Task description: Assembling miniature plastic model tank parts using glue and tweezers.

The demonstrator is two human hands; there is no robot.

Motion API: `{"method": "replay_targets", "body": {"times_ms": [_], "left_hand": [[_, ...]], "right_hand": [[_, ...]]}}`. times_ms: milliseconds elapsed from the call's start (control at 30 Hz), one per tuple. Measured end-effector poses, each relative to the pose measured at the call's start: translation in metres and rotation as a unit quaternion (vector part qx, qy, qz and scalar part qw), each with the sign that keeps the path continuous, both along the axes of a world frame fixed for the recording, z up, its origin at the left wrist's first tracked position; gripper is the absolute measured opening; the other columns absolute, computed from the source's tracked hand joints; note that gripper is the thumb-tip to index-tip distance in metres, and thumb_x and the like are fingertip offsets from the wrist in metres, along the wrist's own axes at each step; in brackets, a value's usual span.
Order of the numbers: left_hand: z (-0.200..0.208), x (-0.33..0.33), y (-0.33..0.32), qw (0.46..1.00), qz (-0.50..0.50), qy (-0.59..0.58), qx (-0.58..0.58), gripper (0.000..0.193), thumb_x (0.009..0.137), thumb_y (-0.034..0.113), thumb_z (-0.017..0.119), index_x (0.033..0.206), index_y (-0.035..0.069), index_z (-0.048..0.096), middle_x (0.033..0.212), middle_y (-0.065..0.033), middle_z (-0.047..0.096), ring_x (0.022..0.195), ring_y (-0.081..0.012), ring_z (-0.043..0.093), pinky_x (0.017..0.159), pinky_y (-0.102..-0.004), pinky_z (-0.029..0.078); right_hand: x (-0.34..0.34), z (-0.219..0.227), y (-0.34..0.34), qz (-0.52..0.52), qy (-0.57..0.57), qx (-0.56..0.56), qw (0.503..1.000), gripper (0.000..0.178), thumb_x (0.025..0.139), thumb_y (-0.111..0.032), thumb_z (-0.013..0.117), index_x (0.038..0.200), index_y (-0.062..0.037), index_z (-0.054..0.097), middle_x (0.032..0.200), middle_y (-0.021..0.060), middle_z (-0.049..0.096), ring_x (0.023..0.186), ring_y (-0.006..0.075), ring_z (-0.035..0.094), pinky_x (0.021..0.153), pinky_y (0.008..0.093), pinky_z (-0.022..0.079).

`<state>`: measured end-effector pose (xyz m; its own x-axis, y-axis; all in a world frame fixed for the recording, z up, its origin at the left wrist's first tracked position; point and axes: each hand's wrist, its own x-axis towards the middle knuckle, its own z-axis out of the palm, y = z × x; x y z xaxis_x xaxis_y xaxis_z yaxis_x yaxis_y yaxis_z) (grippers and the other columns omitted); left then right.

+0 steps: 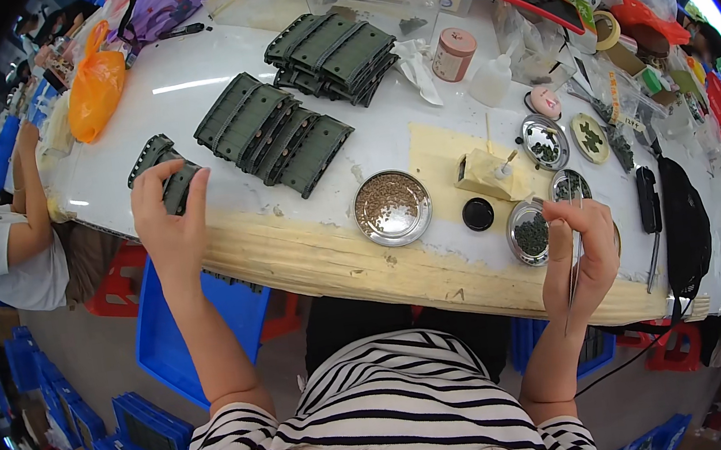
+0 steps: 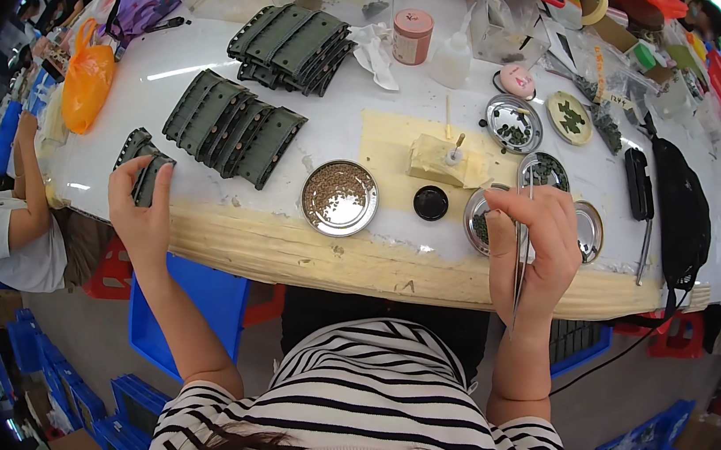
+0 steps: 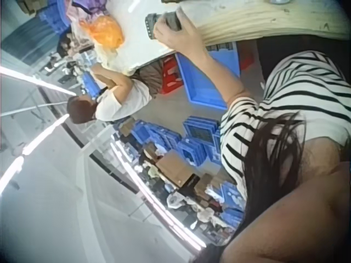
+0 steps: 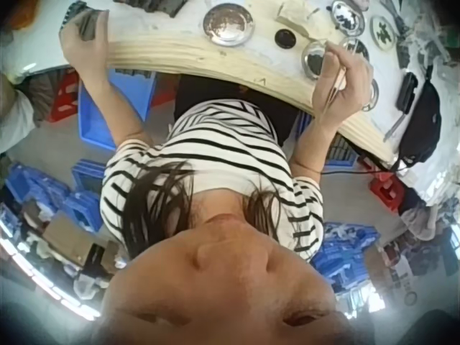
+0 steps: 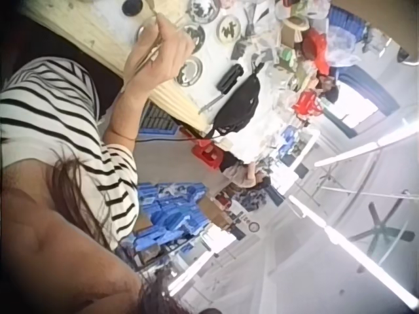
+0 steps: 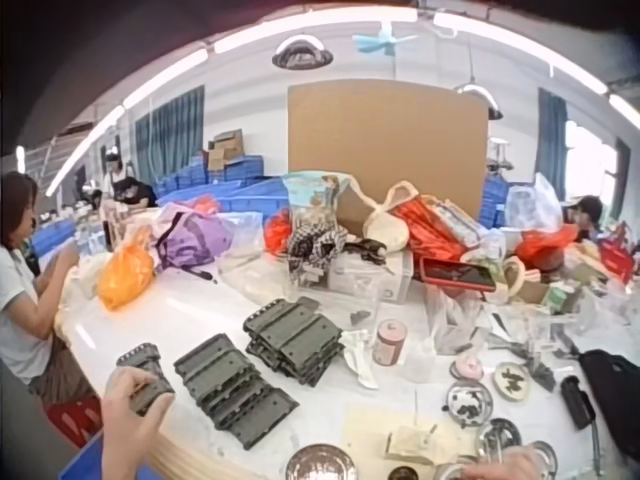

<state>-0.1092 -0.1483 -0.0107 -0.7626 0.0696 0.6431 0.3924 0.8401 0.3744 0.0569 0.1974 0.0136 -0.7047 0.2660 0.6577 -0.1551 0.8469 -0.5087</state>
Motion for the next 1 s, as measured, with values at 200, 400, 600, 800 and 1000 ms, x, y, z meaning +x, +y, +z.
{"method": "replay_targets", "body": {"times_ms": [200, 400, 600, 800, 1000], "left_hand": [[0.005, -0.013, 0.044, 0.994, -0.102, 0.003, -0.031, 0.027, 0.079, 0.016, 0.074, 0.099, 0.000, 0.064, 0.101, -0.0141, 0.064, 0.089, -0.0254, 0.061, 0.080, -0.0324, 0.047], [0.011, -0.012, 0.054, 0.998, -0.065, -0.021, 0.004, 0.023, 0.076, 0.010, 0.075, 0.092, 0.001, 0.060, 0.096, -0.0132, 0.064, 0.091, -0.0278, 0.063, 0.078, -0.0348, 0.050], [0.008, 0.034, 0.083, 0.925, -0.306, 0.016, 0.226, 0.035, 0.065, 0.003, 0.081, 0.088, 0.004, 0.054, 0.102, -0.0172, 0.064, 0.091, -0.0260, 0.062, 0.078, -0.0340, 0.049], [0.004, 0.073, 0.104, 0.810, -0.549, -0.099, 0.180, 0.051, 0.061, 0.012, 0.087, 0.099, 0.010, 0.052, 0.109, -0.0149, 0.063, 0.093, -0.0276, 0.059, 0.080, -0.0370, 0.046], [-0.023, 0.102, 0.144, 0.584, -0.552, -0.305, 0.511, 0.103, 0.069, 0.032, 0.085, 0.145, 0.005, 0.022, 0.132, -0.0222, 0.046, 0.119, -0.0314, 0.051, 0.102, -0.0408, 0.042]], "right_hand": [[0.006, 0.003, -0.001, -0.004, 0.001, 0.007, 1.000, 0.007, 0.079, -0.002, 0.067, 0.086, -0.0026, 0.066, 0.080, 0.0086, 0.062, 0.080, 0.0252, 0.056, 0.075, 0.0325, 0.044], [0.012, 0.001, 0.001, -0.006, -0.007, -0.022, 1.000, 0.006, 0.079, -0.002, 0.067, 0.084, -0.0023, 0.066, 0.079, 0.0100, 0.061, 0.081, 0.0256, 0.056, 0.075, 0.0329, 0.045], [0.007, -0.010, -0.026, 0.175, -0.008, -0.330, 0.928, 0.015, 0.084, -0.006, 0.064, 0.087, -0.0024, 0.050, 0.100, 0.0143, 0.060, 0.085, 0.0196, 0.057, 0.074, 0.0283, 0.047], [0.008, 0.001, -0.032, 0.310, -0.184, -0.542, 0.759, 0.031, 0.079, 0.012, 0.062, 0.085, -0.0069, 0.038, 0.109, 0.0163, 0.057, 0.095, 0.0099, 0.055, 0.081, 0.0229, 0.047], [0.015, 0.000, -0.046, 0.258, -0.111, -0.589, 0.758, 0.030, 0.081, 0.011, 0.061, 0.083, -0.0075, 0.038, 0.109, 0.0171, 0.057, 0.090, 0.0093, 0.054, 0.079, 0.0223, 0.046]]}}
